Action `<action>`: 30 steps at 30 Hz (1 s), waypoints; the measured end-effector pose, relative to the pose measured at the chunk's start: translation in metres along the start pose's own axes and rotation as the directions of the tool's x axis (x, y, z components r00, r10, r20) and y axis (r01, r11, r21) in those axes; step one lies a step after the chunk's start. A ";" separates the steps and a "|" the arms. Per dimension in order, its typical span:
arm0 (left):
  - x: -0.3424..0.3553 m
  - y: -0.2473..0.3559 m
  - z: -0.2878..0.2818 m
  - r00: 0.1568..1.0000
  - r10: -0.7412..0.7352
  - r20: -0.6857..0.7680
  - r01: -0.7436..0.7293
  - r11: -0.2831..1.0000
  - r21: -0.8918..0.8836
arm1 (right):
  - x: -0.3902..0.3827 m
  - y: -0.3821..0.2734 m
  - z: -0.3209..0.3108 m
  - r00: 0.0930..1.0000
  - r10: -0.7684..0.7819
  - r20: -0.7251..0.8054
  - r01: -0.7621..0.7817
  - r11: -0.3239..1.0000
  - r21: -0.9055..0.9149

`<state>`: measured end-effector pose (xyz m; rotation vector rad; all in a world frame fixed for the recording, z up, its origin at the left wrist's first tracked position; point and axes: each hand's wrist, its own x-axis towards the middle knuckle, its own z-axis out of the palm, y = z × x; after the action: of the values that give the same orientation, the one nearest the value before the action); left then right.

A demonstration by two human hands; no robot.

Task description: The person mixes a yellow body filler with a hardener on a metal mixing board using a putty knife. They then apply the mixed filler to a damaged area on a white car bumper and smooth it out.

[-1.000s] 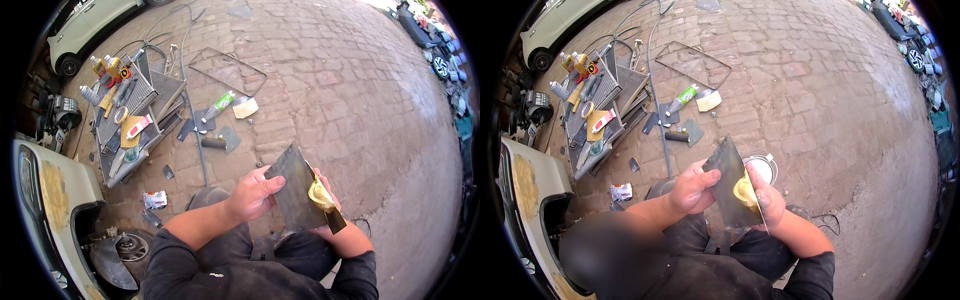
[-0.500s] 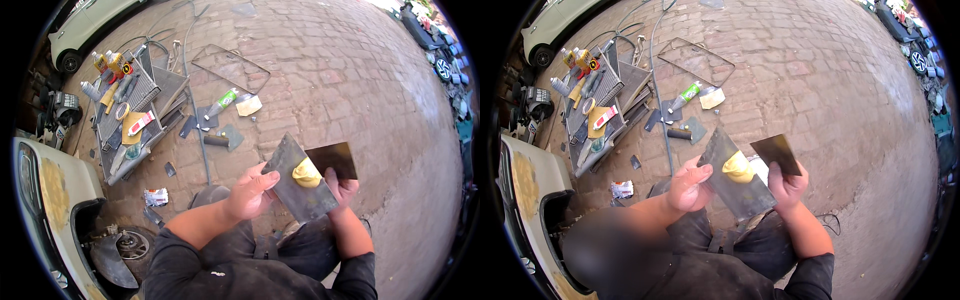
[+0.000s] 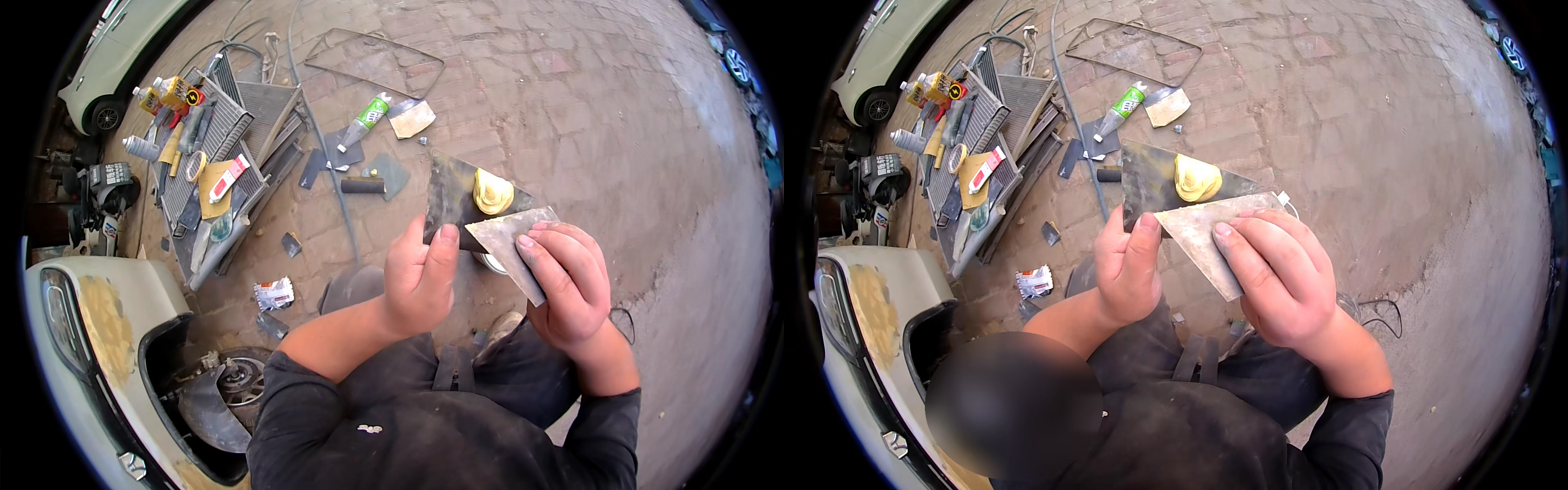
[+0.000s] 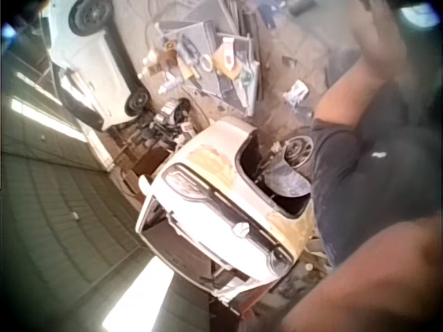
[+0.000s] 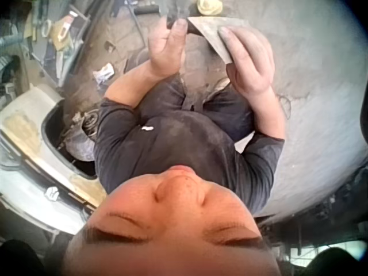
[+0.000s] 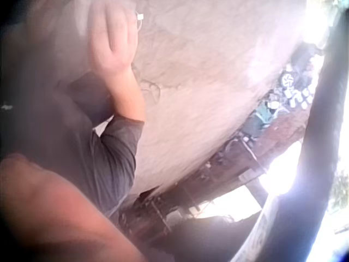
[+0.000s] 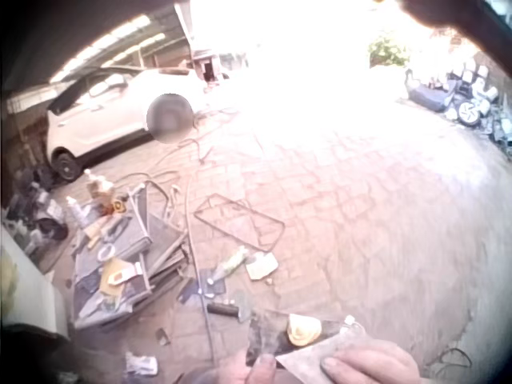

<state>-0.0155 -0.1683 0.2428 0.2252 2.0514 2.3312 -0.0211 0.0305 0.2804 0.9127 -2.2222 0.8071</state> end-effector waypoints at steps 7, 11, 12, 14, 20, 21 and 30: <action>0.000 -0.001 0.001 0.998 0.040 -0.052 -0.042 0.998 -0.043 | 0.000 0.001 0.006 0.998 0.007 0.063 -0.007 1.000 -0.007; 0.002 -0.001 0.003 0.991 0.087 -0.102 -0.088 0.996 -0.005 | -0.001 0.002 0.010 0.996 0.021 0.086 -0.023 0.999 0.023; 0.002 0.002 0.006 0.990 0.047 -0.132 -0.054 0.997 -0.049 | -0.001 0.001 0.010 0.992 0.023 0.124 -0.028 0.999 0.044; 0.005 0.007 0.011 0.982 -0.030 -0.188 0.003 0.990 -0.141 | -0.001 0.002 0.008 0.999 0.014 0.036 -0.014 1.000 0.000; 0.003 0.008 0.012 0.984 -0.034 -0.176 0.011 0.992 -0.126 | -0.001 0.002 0.011 0.997 0.036 0.072 -0.036 0.999 -0.004; 0.003 0.009 0.012 0.983 -0.036 -0.178 0.014 0.992 -0.124 | -0.002 0.003 0.010 1.000 0.018 0.017 -0.017 1.000 -0.022; -0.002 -0.008 -0.005 0.989 0.142 -0.050 -0.138 0.987 0.081 | 0.002 0.004 0.010 0.999 0.024 -0.043 -0.026 0.998 -0.051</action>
<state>-0.0144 -0.1729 0.2343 0.3199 2.2244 2.3631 -0.0281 0.0256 0.2741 0.8376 -2.2117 0.7704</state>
